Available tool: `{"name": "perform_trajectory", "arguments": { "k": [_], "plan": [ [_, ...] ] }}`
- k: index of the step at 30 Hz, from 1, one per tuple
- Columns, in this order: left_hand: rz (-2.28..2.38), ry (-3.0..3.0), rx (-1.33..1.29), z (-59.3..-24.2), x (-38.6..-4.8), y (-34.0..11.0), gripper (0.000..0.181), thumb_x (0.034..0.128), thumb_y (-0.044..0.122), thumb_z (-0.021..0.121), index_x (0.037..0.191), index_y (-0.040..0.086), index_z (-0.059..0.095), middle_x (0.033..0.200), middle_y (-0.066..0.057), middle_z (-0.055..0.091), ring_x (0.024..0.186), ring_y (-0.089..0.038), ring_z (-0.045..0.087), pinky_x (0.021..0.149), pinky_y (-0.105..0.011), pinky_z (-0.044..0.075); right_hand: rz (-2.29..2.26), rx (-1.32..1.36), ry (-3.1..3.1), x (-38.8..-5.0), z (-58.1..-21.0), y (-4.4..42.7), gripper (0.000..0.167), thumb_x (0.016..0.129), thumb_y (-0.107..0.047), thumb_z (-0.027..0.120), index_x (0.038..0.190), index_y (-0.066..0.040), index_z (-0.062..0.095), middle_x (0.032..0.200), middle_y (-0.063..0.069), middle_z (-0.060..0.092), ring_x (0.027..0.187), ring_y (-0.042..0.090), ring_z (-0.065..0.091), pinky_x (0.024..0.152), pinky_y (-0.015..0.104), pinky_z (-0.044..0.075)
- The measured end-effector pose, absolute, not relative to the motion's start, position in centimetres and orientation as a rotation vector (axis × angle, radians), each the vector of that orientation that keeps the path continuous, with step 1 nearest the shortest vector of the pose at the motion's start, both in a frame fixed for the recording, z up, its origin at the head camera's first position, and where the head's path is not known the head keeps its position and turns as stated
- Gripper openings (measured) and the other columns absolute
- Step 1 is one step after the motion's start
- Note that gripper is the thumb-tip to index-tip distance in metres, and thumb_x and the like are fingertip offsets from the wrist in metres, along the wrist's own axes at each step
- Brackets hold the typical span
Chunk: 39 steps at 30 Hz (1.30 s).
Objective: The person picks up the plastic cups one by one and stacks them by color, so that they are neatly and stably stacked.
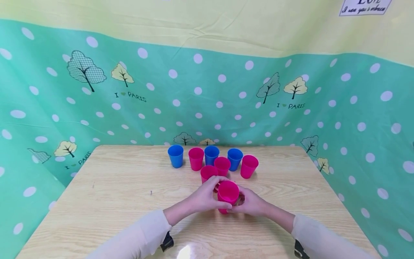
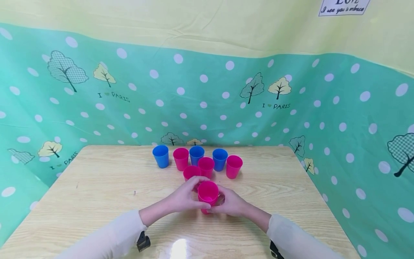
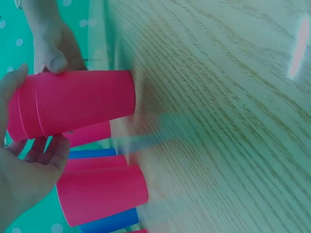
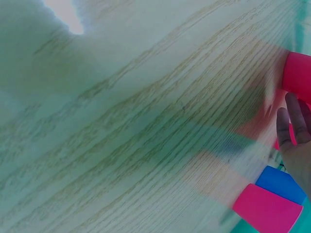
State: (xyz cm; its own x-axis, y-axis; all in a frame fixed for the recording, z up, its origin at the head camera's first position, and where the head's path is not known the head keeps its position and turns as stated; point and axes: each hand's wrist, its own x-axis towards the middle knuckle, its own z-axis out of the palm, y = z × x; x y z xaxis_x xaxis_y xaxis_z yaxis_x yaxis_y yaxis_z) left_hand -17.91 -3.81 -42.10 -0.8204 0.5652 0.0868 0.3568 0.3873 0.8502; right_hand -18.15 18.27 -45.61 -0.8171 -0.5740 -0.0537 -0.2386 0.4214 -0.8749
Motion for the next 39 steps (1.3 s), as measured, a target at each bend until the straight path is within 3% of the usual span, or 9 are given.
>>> {"name": "perform_trajectory", "arguments": {
  "k": [16,23,29,34,39],
  "plan": [
    [1.373,2.421,0.759,-42.2,-18.2,-5.1,0.074,0.0697,0.031,0.082,0.132,0.024,0.043,0.118,0.008,0.055,0.107,-0.013,0.053,0.086,-0.035,0.051,-1.358,-0.602,2.317,-18.2,-45.7,18.1,0.063,0.073,-0.029,0.080,0.128,-0.031,0.049,0.120,-0.008,0.059,0.106,0.018,0.055,0.085,0.036,0.049],
    [1.421,2.418,0.726,-41.6,-18.8,-6.4,0.069,0.0725,0.022,0.081,0.131,0.020,0.044,0.122,-0.007,0.057,0.108,-0.023,0.055,0.088,-0.043,0.051,-1.337,-0.585,2.346,-18.3,-45.7,18.1,0.063,0.072,-0.033,0.080,0.127,-0.030,0.050,0.117,-0.007,0.060,0.101,0.019,0.056,0.079,0.033,0.049],
    [1.467,2.441,0.707,-41.3,-19.4,-7.4,0.064,0.0745,0.017,0.079,0.129,0.015,0.045,0.120,-0.012,0.057,0.106,-0.030,0.057,0.084,-0.043,0.052,-1.336,-0.603,2.355,-18.3,-45.7,18.2,0.062,0.073,-0.033,0.080,0.127,-0.030,0.050,0.117,-0.008,0.060,0.105,0.019,0.055,0.083,0.035,0.049],
    [1.509,2.456,0.621,-41.4,-19.8,-8.0,0.063,0.0740,0.019,0.079,0.127,0.014,0.046,0.117,-0.010,0.058,0.106,-0.030,0.057,0.085,-0.047,0.051,-1.323,-0.590,2.364,-18.3,-45.7,18.1,0.062,0.072,-0.035,0.080,0.127,-0.030,0.050,0.117,-0.008,0.060,0.107,0.018,0.055,0.086,0.036,0.047],
    [1.521,2.492,0.571,-41.8,-20.1,-8.6,0.062,0.0749,0.020,0.079,0.127,0.014,0.046,0.114,-0.005,0.058,0.103,-0.027,0.059,0.084,-0.042,0.052,-1.316,-0.587,2.367,-18.4,-45.8,18.0,0.062,0.073,-0.035,0.079,0.127,-0.030,0.050,0.117,-0.008,0.060,0.108,0.018,0.054,0.086,0.036,0.046]
  ]
}}
